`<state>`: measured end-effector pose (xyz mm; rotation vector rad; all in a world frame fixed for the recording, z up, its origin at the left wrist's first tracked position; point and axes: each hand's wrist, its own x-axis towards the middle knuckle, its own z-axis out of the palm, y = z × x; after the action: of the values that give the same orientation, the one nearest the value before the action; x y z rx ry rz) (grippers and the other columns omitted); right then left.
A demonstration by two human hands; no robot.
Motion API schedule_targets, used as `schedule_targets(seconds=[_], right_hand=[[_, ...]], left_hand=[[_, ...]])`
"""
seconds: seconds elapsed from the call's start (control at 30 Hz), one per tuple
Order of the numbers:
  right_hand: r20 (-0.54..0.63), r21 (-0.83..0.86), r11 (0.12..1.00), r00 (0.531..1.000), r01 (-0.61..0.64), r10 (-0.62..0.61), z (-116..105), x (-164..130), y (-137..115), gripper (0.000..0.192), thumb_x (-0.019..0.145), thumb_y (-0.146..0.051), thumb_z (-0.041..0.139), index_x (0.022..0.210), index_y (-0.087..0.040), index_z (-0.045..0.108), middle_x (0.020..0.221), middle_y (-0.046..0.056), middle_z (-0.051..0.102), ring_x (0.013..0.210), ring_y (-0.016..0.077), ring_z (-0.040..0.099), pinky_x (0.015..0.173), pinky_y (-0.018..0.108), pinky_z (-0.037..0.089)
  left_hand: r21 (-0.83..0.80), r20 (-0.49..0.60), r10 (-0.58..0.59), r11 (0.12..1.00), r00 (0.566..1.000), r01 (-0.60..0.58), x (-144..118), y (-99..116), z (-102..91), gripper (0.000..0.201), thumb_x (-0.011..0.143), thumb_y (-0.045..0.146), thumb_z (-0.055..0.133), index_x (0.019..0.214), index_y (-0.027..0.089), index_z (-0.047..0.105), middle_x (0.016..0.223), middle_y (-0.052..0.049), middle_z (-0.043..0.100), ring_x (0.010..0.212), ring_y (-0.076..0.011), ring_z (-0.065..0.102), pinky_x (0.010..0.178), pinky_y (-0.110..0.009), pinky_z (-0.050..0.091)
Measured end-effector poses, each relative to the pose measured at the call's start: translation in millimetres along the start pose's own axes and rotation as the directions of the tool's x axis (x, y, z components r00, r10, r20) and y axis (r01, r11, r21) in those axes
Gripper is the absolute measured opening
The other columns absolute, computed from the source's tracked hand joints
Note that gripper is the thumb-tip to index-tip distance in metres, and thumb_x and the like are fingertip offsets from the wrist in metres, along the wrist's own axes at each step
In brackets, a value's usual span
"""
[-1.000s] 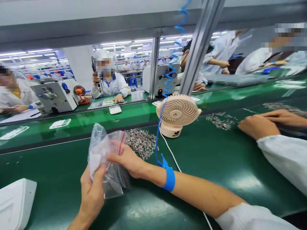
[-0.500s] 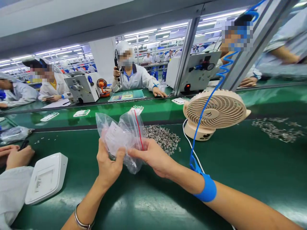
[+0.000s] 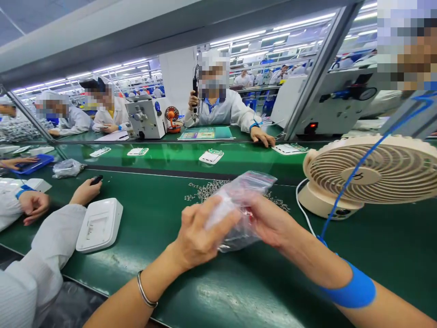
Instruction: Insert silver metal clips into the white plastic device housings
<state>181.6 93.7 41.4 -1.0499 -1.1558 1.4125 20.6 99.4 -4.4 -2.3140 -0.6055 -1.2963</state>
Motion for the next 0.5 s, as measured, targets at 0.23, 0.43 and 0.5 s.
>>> schedule_targets(seconds=[0.23,0.43,0.5], right_hand=[[0.149,0.117,0.986,0.984,-0.120,0.102,8,-19,-18,0.048,0.080,-0.060,0.040,0.083,-0.018,0.063,0.084,0.009,0.066,0.076,0.0194,0.062,0.068,0.033,0.053],[0.134,-0.329,0.925,0.979,0.190,-0.153,20,-30,-6,0.055,0.075,-0.059,0.054,0.116,-0.022,0.058,0.107,0.008,0.063,0.101,0.0255,0.057,0.089,0.044,0.045],[0.059,-0.375,0.898,0.972,0.231,-0.226,24,-31,4,0.075,0.072,-0.057,0.058,0.135,-0.024,0.037,0.125,0.011,0.053,0.110,0.0279,0.053,0.088,0.047,0.046]], left_hand=[[0.220,-0.054,0.026,0.975,0.998,-0.013,2,-10,4.0,0.068,0.078,0.060,0.050,0.128,0.014,0.043,0.121,-0.020,0.052,0.107,-0.0274,0.052,0.083,-0.036,0.039],[0.132,-0.053,-0.036,0.990,0.998,0.043,7,-20,-2.9,0.045,0.089,0.025,0.040,0.131,0.010,0.037,0.100,-0.014,0.065,0.093,-0.0206,0.061,0.075,-0.030,0.042],[0.166,-0.093,-0.029,0.985,0.995,0.044,5,-10,2.1,0.050,0.088,0.022,0.041,0.135,0.007,0.030,0.097,-0.014,0.066,0.090,-0.0201,0.062,0.071,-0.030,0.043]])
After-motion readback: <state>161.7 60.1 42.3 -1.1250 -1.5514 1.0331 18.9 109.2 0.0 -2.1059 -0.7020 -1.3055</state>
